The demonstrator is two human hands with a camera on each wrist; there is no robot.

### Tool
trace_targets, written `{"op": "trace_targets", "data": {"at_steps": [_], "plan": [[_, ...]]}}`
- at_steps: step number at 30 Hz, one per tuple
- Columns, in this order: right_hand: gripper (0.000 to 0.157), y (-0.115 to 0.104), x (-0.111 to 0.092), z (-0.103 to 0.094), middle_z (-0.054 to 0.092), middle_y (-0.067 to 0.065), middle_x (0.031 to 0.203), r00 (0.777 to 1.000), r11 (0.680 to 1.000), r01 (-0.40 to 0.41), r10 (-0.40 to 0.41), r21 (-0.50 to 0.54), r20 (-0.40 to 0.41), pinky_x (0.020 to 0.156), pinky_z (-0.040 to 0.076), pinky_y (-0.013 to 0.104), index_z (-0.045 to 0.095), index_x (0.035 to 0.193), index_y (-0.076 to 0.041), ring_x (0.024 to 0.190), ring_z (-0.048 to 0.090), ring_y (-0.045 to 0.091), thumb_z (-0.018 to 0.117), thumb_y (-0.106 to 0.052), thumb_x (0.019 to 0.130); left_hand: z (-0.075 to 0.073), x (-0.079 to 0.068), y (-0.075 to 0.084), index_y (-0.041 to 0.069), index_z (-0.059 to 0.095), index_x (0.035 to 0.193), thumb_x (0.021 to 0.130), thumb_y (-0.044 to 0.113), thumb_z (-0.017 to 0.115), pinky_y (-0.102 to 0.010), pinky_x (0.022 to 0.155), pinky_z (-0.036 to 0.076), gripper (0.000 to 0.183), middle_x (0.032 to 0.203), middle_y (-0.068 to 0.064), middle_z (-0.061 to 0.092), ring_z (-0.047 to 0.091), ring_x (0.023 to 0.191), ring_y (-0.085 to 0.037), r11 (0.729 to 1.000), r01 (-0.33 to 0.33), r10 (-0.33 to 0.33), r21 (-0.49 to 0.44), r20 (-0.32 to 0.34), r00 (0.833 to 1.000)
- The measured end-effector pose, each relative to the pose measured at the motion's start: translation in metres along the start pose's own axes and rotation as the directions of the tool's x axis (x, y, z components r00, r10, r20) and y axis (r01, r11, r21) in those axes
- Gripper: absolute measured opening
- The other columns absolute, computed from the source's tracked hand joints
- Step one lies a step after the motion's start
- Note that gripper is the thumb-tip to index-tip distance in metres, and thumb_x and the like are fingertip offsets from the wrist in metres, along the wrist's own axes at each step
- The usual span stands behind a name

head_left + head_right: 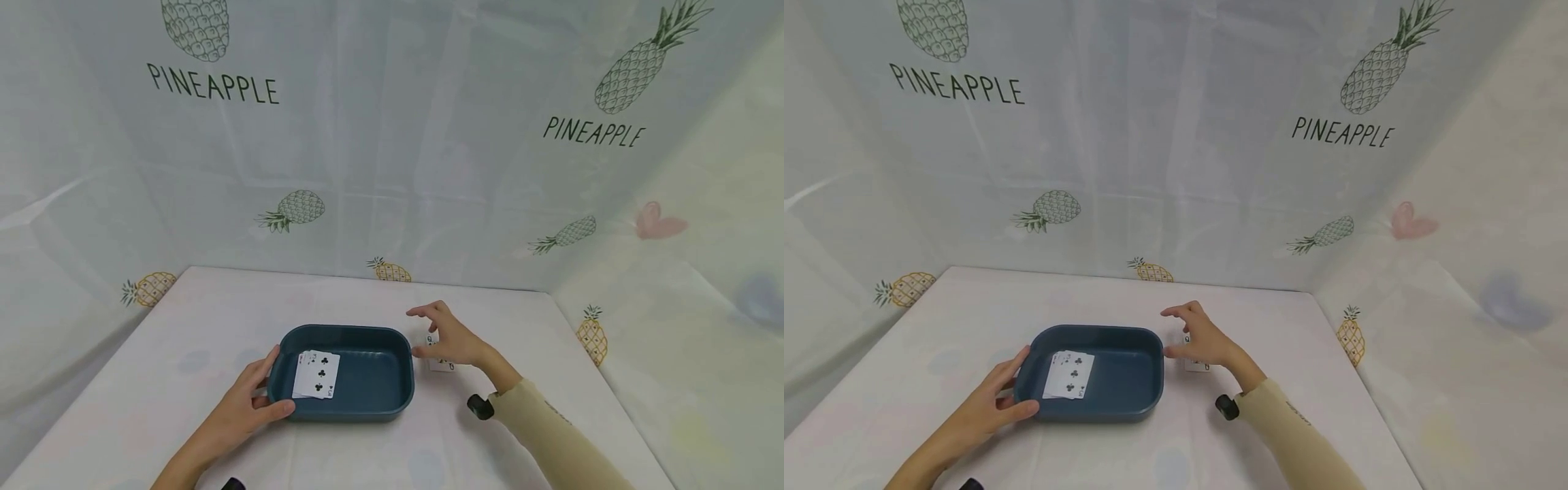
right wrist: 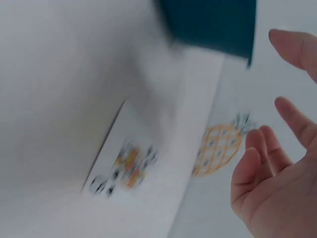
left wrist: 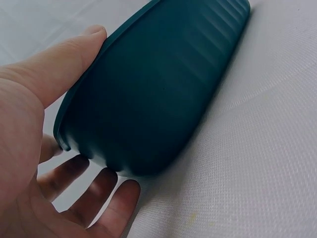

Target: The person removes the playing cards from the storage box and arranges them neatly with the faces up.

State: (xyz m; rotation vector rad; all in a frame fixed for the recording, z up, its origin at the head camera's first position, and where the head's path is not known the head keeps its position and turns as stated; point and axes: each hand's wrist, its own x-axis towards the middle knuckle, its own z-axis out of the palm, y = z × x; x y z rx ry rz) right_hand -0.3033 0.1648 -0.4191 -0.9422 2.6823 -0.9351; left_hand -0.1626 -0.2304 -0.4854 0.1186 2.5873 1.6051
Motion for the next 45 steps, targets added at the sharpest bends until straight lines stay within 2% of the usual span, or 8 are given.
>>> {"op": "trace_targets", "data": {"at_steps": [8,15,19,25,29,39,41,45], "plan": [[0.068,-0.058,0.013,0.028,0.044,0.005,0.13,0.999,0.997,0.009,-0.007,0.074,-0.034,0.077,0.049,0.035,0.047,0.142,-0.022,0.104,0.05,0.024,0.078,-0.036,0.083,0.001,0.0,0.002,0.032,0.015,0.157,0.083,0.042,0.077,-0.03,0.093,0.052,0.097,0.152,-0.009,0.027,0.047,0.128,-0.033,0.999,0.012,-0.012,0.029,-0.012,1.0],[0.067,-0.085,0.025,0.069,0.047,0.01,0.129,1.0,0.989,0.021,-0.018,0.145,-0.02,0.083,0.049,0.032,0.048,0.141,-0.02,0.101,0.056,0.023,0.078,-0.035,0.083,0.001,-0.001,0.0,0.032,0.016,0.157,0.082,0.04,0.078,-0.029,0.091,0.052,0.097,0.152,-0.01,0.026,0.048,0.127,-0.032,1.0,0.005,-0.005,0.011,-0.015,1.0],[0.065,-0.089,0.032,0.087,0.05,0.01,0.127,0.999,0.989,0.007,-0.002,0.146,-0.033,0.081,0.049,0.028,0.05,0.139,-0.02,0.097,0.058,0.019,0.078,-0.034,0.083,0.002,-0.001,-0.001,0.032,0.017,0.157,0.082,0.038,0.079,-0.026,0.089,0.052,0.097,0.152,-0.009,0.026,0.049,0.125,-0.03,1.0,0.008,-0.008,-0.02,-0.004,1.0],[0.065,-0.094,0.04,0.107,0.05,0.01,0.124,0.998,0.981,-0.043,0.053,0.19,-0.044,0.075,0.049,0.025,0.052,0.138,-0.017,0.096,0.058,0.023,0.08,-0.033,0.081,0.0,-0.001,0.0,0.033,0.016,0.157,0.083,0.038,0.078,-0.027,0.091,0.052,0.096,0.152,-0.009,0.026,0.047,0.127,-0.031,1.0,0.005,-0.005,0.006,-0.006,1.0],[0.066,-0.091,0.047,0.12,0.049,0.008,0.122,0.994,0.978,-0.085,0.095,0.192,-0.048,0.073,0.048,0.025,0.052,0.138,-0.019,0.096,0.057,0.02,0.081,-0.034,0.08,0.0,-0.001,0.001,0.033,0.016,0.157,0.084,0.038,0.077,-0.028,0.092,0.052,0.095,0.152,-0.01,0.026,0.047,0.128,-0.032,1.0,-0.006,0.006,0.015,-0.006,1.0],[0.07,-0.086,0.051,0.136,0.048,0.009,0.12,0.992,0.982,-0.114,0.122,0.152,-0.044,0.07,0.047,0.024,0.053,0.137,-0.016,0.087,0.053,0.014,0.083,-0.033,0.077,0.0,0.001,0.002,0.035,0.015,0.156,0.084,0.039,0.077,-0.03,0.093,0.051,0.095,0.152,-0.01,0.025,0.045,0.129,-0.033,1.0,0.007,-0.007,0.006,0.009,1.0],[0.072,-0.085,0.051,0.138,0.048,0.009,0.121,0.993,0.986,-0.11,0.115,0.126,-0.031,0.073,0.047,0.025,0.053,0.138,-0.015,0.089,0.051,0.014,0.084,-0.035,0.076,0.0,0.001,0.001,0.035,0.014,0.157,0.084,0.04,0.077,-0.031,0.093,0.051,0.096,0.153,-0.01,0.025,0.045,0.129,-0.033,1.0,0.008,-0.008,0.014,0.008,1.0],[0.077,-0.084,0.053,0.142,0.047,0.006,0.124,0.995,0.994,-0.099,0.1,0.055,-0.013,0.087,0.047,0.032,0.053,0.139,-0.016,0.104,0.048,0.016,0.085,-0.04,0.074,-0.001,0.002,0.0,0.035,0.014,0.157,0.084,0.041,0.076,-0.031,0.093,0.052,0.096,0.153,-0.011,0.024,0.046,0.129,-0.034,0.999,0.008,-0.008,0.031,0.006,1.0]]}}
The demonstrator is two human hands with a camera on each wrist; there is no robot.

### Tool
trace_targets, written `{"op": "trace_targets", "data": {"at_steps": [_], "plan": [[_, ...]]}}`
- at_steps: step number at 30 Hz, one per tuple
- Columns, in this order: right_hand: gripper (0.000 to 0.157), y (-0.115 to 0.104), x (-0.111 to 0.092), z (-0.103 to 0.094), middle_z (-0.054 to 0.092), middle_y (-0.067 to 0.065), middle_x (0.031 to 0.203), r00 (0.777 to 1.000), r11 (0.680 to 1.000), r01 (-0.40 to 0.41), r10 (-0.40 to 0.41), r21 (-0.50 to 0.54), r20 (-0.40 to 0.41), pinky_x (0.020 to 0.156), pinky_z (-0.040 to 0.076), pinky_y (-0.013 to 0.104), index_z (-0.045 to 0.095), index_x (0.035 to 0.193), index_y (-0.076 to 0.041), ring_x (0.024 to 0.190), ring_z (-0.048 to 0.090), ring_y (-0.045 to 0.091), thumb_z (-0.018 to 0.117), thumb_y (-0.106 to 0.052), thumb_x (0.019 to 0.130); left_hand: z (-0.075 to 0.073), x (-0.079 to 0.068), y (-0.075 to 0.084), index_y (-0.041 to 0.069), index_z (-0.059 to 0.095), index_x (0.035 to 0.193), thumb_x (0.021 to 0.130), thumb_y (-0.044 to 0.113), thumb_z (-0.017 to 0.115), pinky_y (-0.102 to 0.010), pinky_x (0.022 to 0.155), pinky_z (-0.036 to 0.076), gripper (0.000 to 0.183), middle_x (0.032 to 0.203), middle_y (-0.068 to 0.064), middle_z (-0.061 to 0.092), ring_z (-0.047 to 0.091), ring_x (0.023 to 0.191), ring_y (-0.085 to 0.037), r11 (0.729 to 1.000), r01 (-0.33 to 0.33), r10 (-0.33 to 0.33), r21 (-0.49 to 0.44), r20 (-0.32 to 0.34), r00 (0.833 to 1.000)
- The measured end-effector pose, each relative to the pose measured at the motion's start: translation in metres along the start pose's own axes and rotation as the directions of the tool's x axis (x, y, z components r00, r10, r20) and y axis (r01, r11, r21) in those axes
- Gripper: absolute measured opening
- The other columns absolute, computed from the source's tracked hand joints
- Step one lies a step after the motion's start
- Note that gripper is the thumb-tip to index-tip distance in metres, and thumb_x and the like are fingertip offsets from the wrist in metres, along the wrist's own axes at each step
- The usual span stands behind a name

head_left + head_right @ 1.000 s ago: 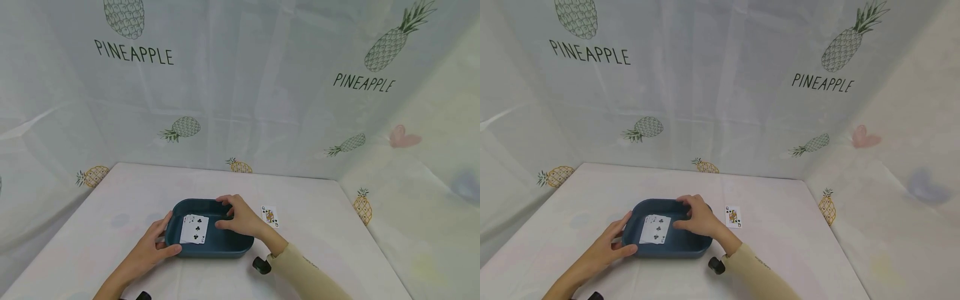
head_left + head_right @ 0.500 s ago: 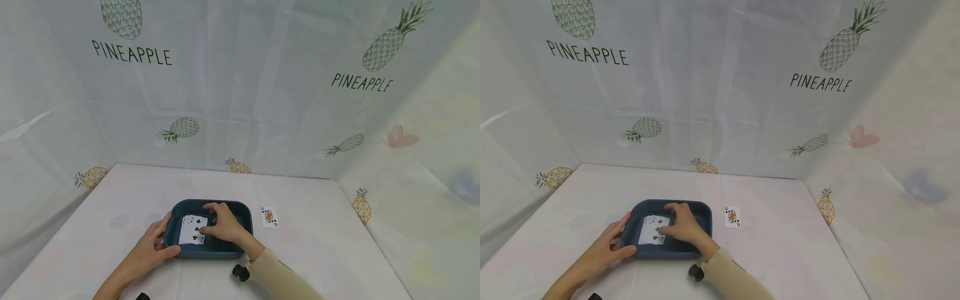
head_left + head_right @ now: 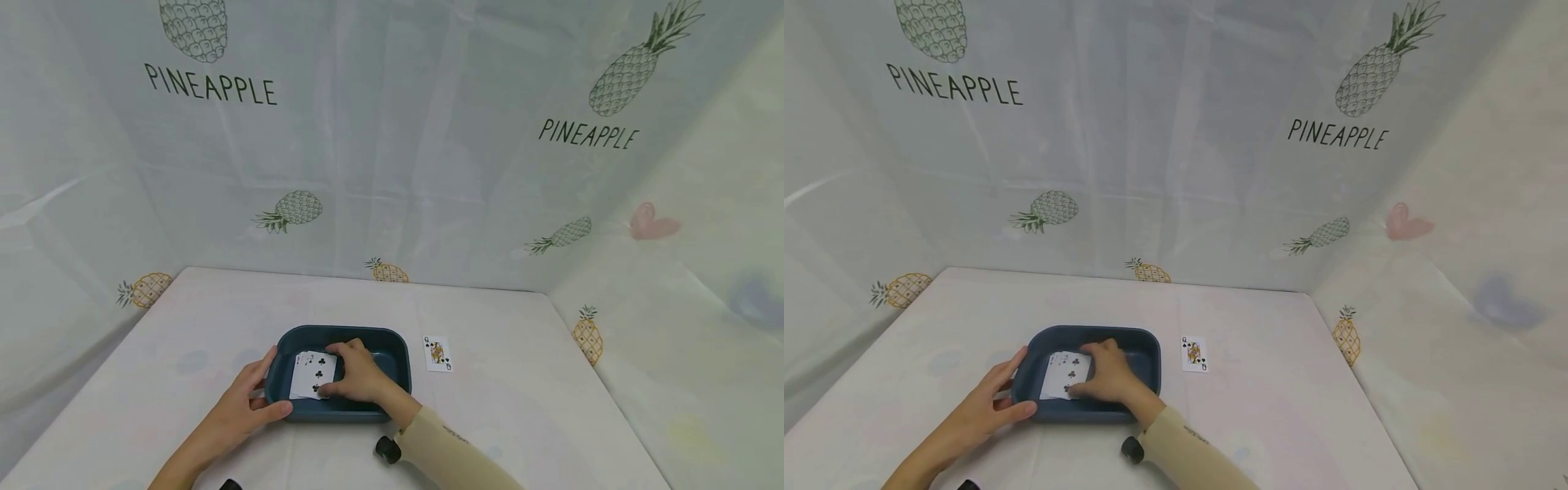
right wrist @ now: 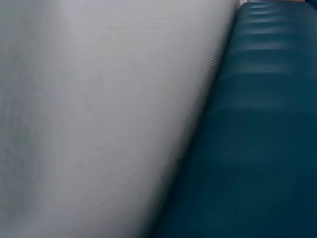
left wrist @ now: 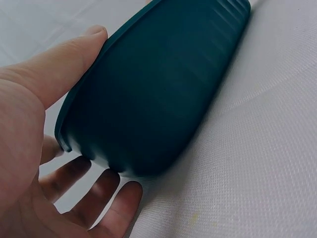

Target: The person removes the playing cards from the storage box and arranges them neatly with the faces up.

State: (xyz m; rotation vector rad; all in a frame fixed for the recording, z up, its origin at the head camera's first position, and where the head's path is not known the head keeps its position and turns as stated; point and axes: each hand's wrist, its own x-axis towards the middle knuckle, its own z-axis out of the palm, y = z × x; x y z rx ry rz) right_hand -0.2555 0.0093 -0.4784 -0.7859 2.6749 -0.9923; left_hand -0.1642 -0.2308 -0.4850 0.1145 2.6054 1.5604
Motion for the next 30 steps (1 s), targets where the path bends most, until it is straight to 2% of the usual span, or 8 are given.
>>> {"op": "trace_targets", "data": {"at_steps": [2,5,18,30], "plan": [[0.079,-0.0005,0.0007,0.0012,0.046,0.005,0.125,1.0,1.0,0.004,-0.004,-0.024,0.002,0.093,0.045,0.036,0.053,0.139,-0.016,0.111,0.046,0.018,0.085,-0.042,0.073,-0.0003,-0.0004,0.0002,0.034,0.014,0.157,0.085,0.04,0.076,-0.03,0.092,0.051,0.095,0.152,-0.011,0.025,0.046,0.129,-0.034,1.0,-0.007,0.007,-0.003,0.0,1.0],[0.081,-0.0021,0.0001,0.0012,0.045,0.004,0.126,1.0,0.999,0.002,-0.002,-0.04,0.005,0.095,0.044,0.038,0.052,0.14,-0.016,0.113,0.044,0.019,0.086,-0.042,0.071,-0.0004,-0.0006,0.0008,0.033,0.014,0.157,0.085,0.039,0.075,-0.03,0.093,0.051,0.094,0.151,-0.011,0.027,0.046,0.128,-0.034,1.0,-0.009,0.009,-0.005,0.003,1.0],[0.084,-0.0014,0.0003,0.0041,0.042,0.001,0.125,1.0,0.995,0.014,-0.012,-0.1,0.019,0.093,0.043,0.033,0.053,0.14,-0.016,0.11,0.042,0.016,0.088,-0.044,0.069,-0.0001,-0.0014,-0.0009,0.031,0.014,0.157,0.086,0.036,0.075,-0.028,0.091,0.052,0.094,0.152,-0.013,0.025,0.045,0.129,-0.035,0.999,-0.019,0.019,-0.027,0.008,1.0],[0.08,-0.0031,-0.0012,0.0014,0.042,0.002,0.128,0.999,0.993,0.036,-0.032,-0.112,0.04,0.093,0.044,0.033,0.053,0.14,-0.015,0.111,0.042,0.017,0.087,-0.039,0.071,0.0,-0.0014,0.0,0.033,0.013,0.157,0.086,0.038,0.075,-0.03,0.093,0.051,0.094,0.152,-0.012,0.025,0.045,0.13,-0.035,1.0,-0.004,0.004,-0.014,0.005,1.0]]}}
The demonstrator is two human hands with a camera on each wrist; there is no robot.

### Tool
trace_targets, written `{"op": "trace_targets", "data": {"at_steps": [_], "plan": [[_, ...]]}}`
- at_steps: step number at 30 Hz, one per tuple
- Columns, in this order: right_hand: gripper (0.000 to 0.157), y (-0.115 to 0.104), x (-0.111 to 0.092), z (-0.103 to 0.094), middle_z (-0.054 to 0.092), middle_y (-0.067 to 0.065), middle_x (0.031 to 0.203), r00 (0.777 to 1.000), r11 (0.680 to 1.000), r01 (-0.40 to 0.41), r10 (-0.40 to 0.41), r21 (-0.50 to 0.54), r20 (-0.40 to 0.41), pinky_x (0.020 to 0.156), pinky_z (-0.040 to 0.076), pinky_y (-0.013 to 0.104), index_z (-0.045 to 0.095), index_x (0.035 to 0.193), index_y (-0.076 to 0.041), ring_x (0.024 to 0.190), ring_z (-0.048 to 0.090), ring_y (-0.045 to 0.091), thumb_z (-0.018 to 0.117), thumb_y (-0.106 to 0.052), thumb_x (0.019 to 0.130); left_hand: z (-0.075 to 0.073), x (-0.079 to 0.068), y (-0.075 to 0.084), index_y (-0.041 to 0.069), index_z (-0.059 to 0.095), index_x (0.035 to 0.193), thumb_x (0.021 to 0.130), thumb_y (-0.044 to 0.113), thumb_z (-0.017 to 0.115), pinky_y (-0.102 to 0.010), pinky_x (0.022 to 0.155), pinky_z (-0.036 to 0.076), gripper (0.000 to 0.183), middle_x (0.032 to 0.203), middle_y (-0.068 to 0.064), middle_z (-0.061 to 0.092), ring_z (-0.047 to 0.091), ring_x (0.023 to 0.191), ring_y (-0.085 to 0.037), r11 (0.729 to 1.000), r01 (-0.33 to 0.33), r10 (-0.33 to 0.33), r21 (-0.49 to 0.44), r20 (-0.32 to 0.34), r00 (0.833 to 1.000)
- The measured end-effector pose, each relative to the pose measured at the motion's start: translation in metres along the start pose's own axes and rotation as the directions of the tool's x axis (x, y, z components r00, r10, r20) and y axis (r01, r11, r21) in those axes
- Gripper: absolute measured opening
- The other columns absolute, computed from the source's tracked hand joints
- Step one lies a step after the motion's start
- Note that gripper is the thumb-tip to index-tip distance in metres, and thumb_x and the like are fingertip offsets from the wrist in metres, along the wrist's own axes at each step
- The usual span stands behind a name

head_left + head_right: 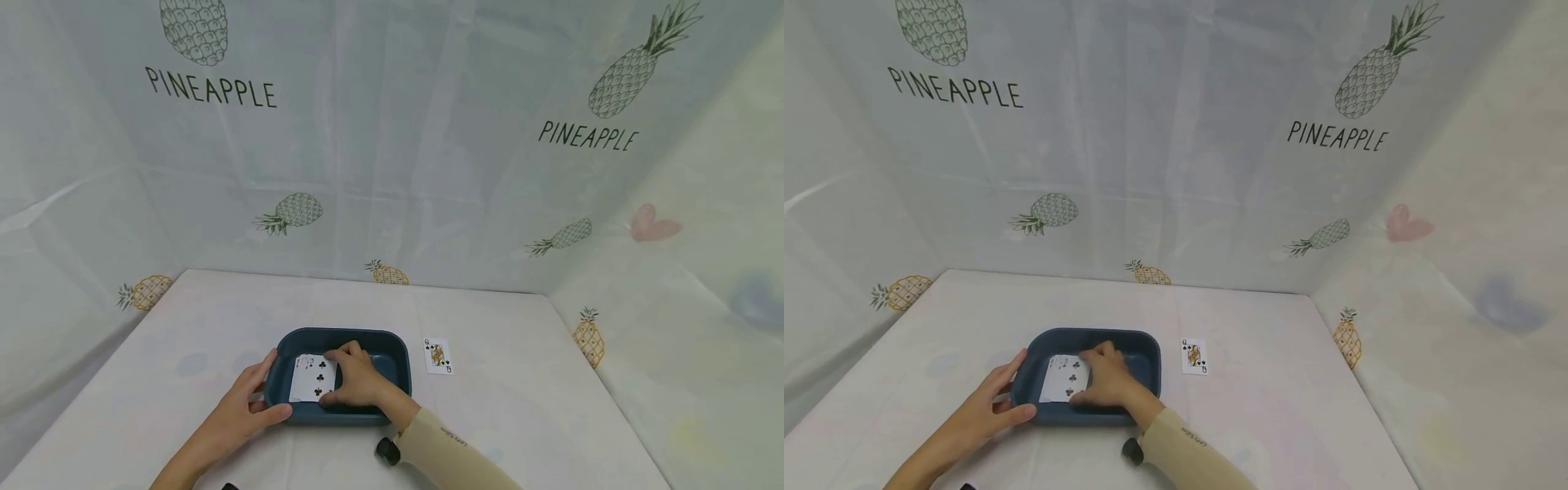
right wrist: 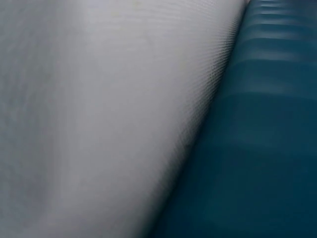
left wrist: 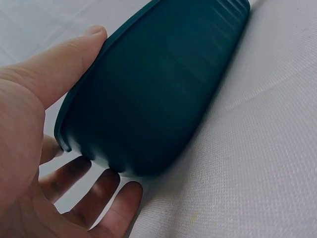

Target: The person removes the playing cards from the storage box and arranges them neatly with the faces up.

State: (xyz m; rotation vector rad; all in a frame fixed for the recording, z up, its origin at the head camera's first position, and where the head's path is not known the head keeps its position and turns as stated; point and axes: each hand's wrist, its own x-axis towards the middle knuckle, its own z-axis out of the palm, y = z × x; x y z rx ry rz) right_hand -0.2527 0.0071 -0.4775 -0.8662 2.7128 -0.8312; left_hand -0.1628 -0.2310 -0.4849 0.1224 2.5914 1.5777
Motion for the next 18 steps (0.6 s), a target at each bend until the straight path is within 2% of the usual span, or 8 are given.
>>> {"op": "trace_targets", "data": {"at_steps": [9,18], "plan": [[0.087,-0.0017,0.0012,0.0004,0.041,0.001,0.13,1.0,1.0,0.009,-0.008,-0.021,0.019,0.093,0.043,0.031,0.05,0.143,-0.018,0.112,0.041,0.015,0.088,-0.042,0.069,-0.002,-0.0005,0.0013,0.034,0.011,0.157,0.087,0.039,0.073,-0.032,0.093,0.051,0.094,0.152,-0.013,0.024,0.044,0.131,-0.037,1.0,0.008,-0.008,0.01,0.007,1.0],[0.081,-0.0002,0.0011,-0.001,0.041,0.002,0.13,1.0,1.0,0.008,-0.008,-0.018,0.022,0.093,0.042,0.032,0.053,0.14,-0.017,0.112,0.041,0.016,0.088,-0.038,0.07,-0.0005,0.0007,0.0004,0.034,0.012,0.157,0.087,0.04,0.074,-0.031,0.094,0.051,0.094,0.153,-0.012,0.023,0.044,0.131,-0.035,1.0,0.015,-0.015,0.008,0.009,1.0]]}}
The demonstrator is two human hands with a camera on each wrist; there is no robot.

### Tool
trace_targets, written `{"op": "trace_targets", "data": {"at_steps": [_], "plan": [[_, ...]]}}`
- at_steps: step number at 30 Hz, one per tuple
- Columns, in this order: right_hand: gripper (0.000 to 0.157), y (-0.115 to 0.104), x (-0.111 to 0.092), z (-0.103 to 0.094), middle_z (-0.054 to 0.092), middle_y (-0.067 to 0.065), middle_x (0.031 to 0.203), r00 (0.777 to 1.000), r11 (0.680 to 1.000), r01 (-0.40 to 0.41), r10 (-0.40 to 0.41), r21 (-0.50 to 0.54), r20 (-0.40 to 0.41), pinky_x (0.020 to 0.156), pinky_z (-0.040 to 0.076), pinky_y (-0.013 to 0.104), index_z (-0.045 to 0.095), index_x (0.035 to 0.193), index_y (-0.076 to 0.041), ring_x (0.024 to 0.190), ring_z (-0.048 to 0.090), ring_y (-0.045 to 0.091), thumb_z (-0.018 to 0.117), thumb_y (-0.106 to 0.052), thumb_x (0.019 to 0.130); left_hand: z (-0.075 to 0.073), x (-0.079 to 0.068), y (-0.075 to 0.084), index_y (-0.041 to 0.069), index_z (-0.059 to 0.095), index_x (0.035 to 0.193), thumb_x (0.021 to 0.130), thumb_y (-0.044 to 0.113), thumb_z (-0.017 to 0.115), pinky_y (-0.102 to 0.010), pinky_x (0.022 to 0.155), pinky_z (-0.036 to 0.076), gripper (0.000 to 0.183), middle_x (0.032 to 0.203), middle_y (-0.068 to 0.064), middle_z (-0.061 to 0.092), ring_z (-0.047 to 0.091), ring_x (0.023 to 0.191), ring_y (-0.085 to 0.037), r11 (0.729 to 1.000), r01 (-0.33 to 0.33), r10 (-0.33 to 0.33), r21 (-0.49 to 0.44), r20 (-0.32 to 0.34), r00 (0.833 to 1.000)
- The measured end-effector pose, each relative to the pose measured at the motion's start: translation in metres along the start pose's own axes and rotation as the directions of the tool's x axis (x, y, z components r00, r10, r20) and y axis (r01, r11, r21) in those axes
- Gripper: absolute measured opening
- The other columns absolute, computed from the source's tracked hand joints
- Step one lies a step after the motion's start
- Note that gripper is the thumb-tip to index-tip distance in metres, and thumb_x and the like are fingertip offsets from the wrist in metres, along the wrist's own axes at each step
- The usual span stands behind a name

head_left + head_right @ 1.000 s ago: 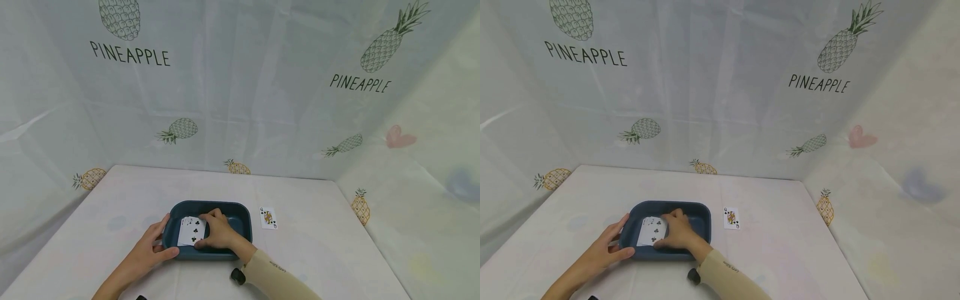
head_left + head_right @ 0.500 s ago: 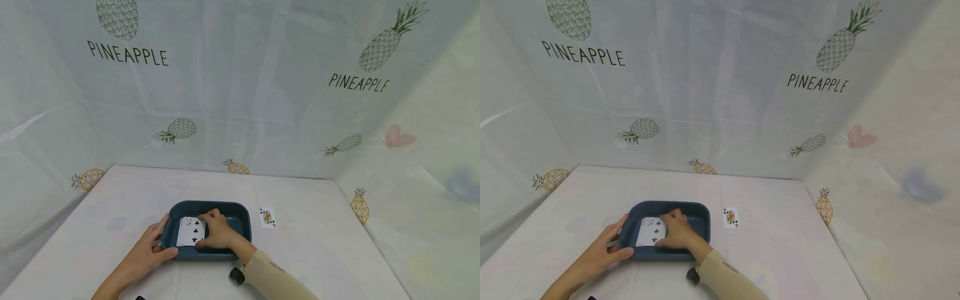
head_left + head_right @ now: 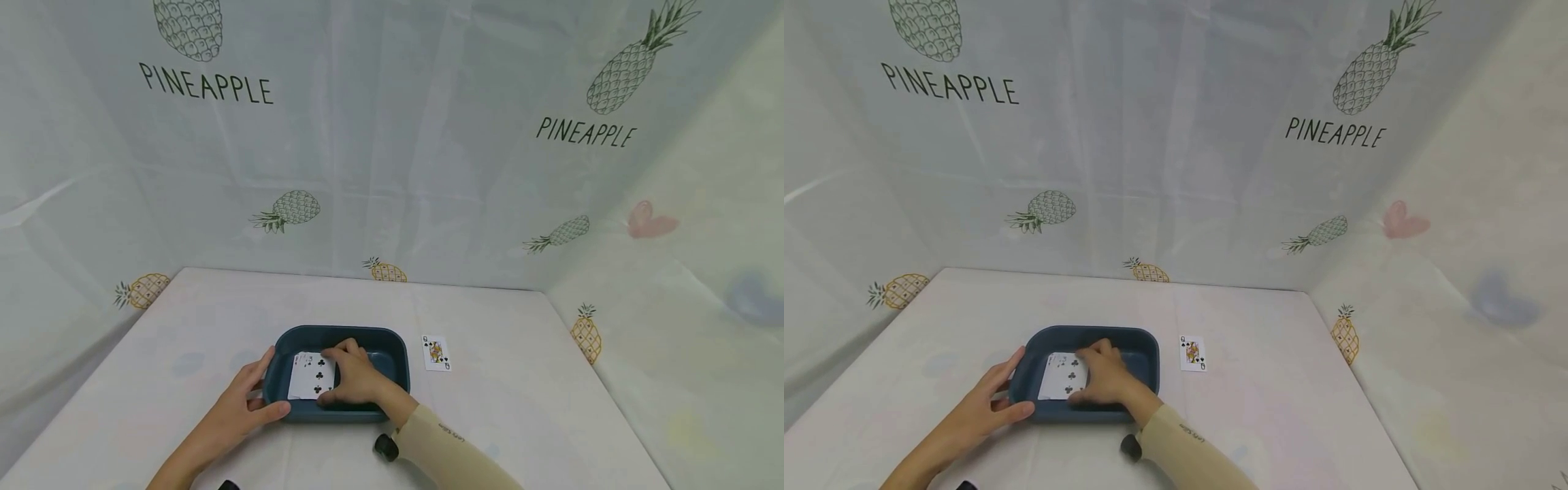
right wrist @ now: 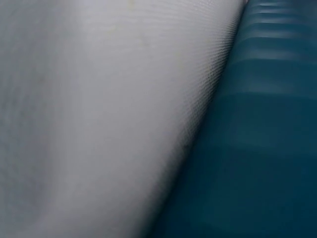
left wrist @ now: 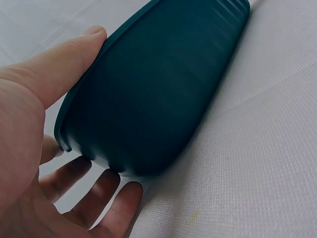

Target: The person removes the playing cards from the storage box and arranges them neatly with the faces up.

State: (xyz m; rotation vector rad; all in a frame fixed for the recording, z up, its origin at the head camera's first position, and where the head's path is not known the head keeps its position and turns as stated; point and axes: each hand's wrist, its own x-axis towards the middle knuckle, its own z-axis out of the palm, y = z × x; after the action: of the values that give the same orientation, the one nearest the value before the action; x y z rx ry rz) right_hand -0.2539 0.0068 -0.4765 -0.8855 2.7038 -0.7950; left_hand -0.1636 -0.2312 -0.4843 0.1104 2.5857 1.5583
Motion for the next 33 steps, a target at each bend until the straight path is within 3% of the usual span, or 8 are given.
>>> {"op": "trace_targets", "data": {"at_steps": [13,19,26,33], "plan": [[0.081,-0.0037,-0.0019,-0.0042,0.042,0.001,0.126,1.0,1.0,-0.01,0.01,0.028,-0.003,0.094,0.043,0.033,0.053,0.137,-0.014,0.11,0.041,0.015,0.09,-0.034,0.068,0.0002,0.0,0.0006,0.035,0.011,0.157,0.087,0.04,0.073,-0.031,0.094,0.051,0.094,0.153,-0.013,0.022,0.045,0.13,-0.035,1.0,-0.012,0.012,0.012,-0.003,1.0],[0.082,-0.0042,-0.0026,-0.0045,0.042,0.002,0.126,1.0,0.999,-0.005,0.005,0.036,-0.009,0.092,0.043,0.031,0.053,0.139,-0.014,0.109,0.041,0.015,0.09,-0.033,0.068,0.0005,-0.0013,-0.0011,0.035,0.012,0.157,0.088,0.037,0.073,-0.022,0.089,0.05,0.093,0.153,-0.012,0.024,0.046,0.129,-0.035,1.0,-0.028,0.028,0.0,-0.002,1.0],[0.082,-0.0023,-0.0019,-0.0041,0.041,0.001,0.125,1.0,0.998,-0.013,0.013,0.056,-0.004,0.092,0.042,0.03,0.053,0.14,-0.016,0.109,0.041,0.015,0.09,-0.034,0.068,0.0011,-0.0005,-0.0011,0.035,0.012,0.157,0.087,0.037,0.074,-0.028,0.092,0.051,0.093,0.153,-0.012,0.024,0.045,0.13,-0.035,1.0,-0.028,0.028,-0.001,-0.007,1.0],[0.081,-0.0033,-0.0026,-0.0057,0.042,0.002,0.124,1.0,0.996,0.004,-0.003,0.084,-0.009,0.092,0.042,0.029,0.054,0.138,-0.013,0.108,0.042,0.014,0.09,-0.033,0.069,0.0012,-0.0006,-0.0013,0.033,0.013,0.157,0.086,0.037,0.074,-0.026,0.09,0.051,0.094,0.153,-0.013,0.025,0.046,0.129,-0.035,0.999,-0.038,0.038,0.007,-0.016,0.999]]}}
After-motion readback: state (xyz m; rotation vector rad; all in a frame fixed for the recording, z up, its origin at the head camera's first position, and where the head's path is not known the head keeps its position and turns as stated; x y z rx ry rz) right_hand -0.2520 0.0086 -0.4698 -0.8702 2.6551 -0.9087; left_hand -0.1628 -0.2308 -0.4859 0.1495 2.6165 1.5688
